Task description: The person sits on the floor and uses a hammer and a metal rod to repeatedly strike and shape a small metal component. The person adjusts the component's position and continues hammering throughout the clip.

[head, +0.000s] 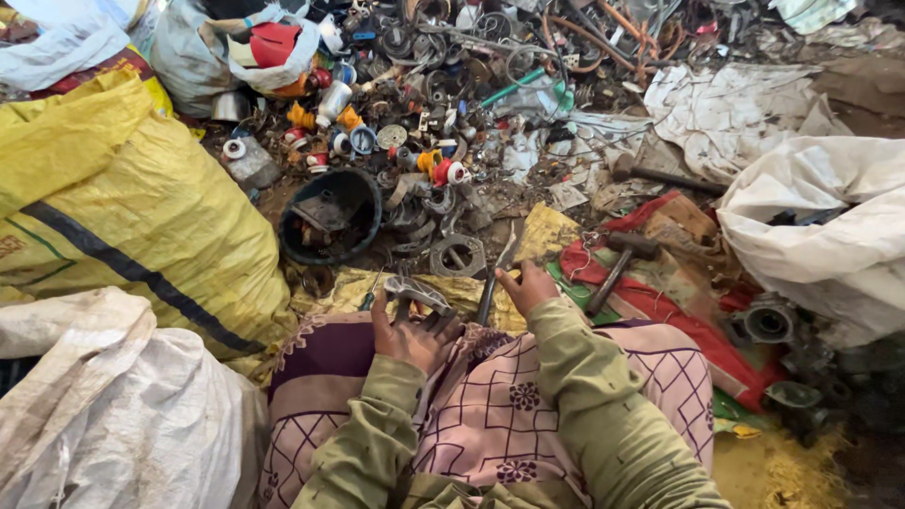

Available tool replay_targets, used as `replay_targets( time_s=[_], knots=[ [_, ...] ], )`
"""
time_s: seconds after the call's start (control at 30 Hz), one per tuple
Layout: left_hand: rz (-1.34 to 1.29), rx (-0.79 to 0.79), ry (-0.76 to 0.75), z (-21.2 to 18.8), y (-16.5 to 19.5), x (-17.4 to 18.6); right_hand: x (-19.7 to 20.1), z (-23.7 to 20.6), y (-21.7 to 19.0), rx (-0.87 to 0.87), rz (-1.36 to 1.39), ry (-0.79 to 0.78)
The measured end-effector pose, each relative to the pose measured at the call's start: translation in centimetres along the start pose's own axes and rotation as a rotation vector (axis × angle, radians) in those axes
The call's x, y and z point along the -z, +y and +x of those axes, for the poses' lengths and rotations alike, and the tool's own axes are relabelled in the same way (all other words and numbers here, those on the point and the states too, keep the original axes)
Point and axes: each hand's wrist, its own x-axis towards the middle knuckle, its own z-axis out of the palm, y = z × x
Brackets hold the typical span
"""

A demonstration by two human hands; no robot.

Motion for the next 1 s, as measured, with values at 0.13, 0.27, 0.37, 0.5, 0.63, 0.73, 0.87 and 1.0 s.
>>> replay_targets(
  time_s=[0.13,0.27,0.37,0.5,0.63,0.73,0.87,1.0],
  knots=[
    [0.032,-0.053,-0.039,2.2,-1.2,2.6,-0.8,0.4,0.7,0.008,-0.032,0.019],
    [0.396,-0.456,-0.098,5.5,-2.1,5.0,-1.4,0.8,1.9,-0.005,-0.001,-0.013],
    [0.699,-0.713,-0.115,6.1,-2.3,5.6,-1.1,0.9,2.2,-0.018,0.047,-0.065],
    [1.018,-0.891,-0.163,4.3,-2.0,4.3,-0.3,0.8,1.7,-0.114,0.225,-0.159],
    [1.539,-1.241,-0.022,3.1,-0.9,2.2,0.0,0.8,1.2,-0.218,0.569,-0.283],
    [1.561,-1.231,-0.057,3.9,-0.1,1.0,-0.8,0.7,1.0,-0.342,0.788,-0.474],
    [1.501,-1.119,-0.118,6.0,0.3,0.6,-3.7,-0.4,0.6,-0.441,0.968,-0.522],
    [1.635,-1.166,-0.037,7.1,0.0,0.8,-6.8,-1.6,0.6,-0.169,0.563,-0.408]
  ],
)
